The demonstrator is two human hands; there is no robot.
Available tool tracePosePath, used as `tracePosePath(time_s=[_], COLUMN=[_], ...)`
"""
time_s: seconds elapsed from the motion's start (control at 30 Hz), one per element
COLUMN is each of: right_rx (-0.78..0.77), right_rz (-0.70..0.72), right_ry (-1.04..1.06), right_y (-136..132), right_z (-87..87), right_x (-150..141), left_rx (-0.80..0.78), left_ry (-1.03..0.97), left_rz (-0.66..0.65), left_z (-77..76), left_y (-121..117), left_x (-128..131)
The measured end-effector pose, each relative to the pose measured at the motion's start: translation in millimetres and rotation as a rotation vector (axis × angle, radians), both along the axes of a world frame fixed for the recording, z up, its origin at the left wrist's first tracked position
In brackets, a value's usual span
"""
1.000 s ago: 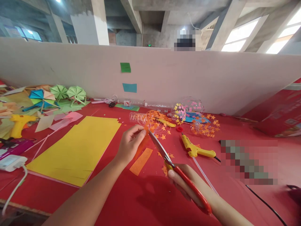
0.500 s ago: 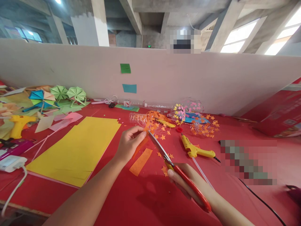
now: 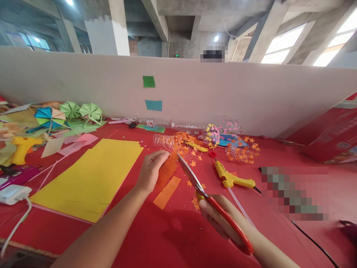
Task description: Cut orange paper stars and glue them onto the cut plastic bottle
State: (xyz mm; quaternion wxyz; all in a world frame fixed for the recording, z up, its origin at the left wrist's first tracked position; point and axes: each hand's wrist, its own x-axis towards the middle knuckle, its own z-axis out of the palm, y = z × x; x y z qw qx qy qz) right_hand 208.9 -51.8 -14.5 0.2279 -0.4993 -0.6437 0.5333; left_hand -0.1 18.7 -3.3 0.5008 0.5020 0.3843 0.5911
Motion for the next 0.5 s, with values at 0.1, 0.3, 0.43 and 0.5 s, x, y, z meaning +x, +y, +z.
tracePosePath(time_s=[0.1,0.3,0.43,0.5], right_rx=[-0.014,0.013,-0.005,-0.011], right_rz=[0.054,0.104,0.022,0.014], right_ry=[0.211,0.411,0.233,0.179], right_y=[-3.1,-3.6,-2.7,-3.4], right_z=[-5.3,-11.3,-7.1,-4.6], right_x=[2.0,3.8,1.8,0.5], left_rx=[-0.140,-0.062,0.053,0.051], left_ry=[-0.096,0.345,0.382,0.329], left_rz=[-0.029,-0.483,-0.462,-0.368], left_z=[-3.4,-8.8,-5.0,-4.2], left_y=[4.5,-6.4,-21.0,-23.1], left_x=[1.7,11.9,13.7,11.3])
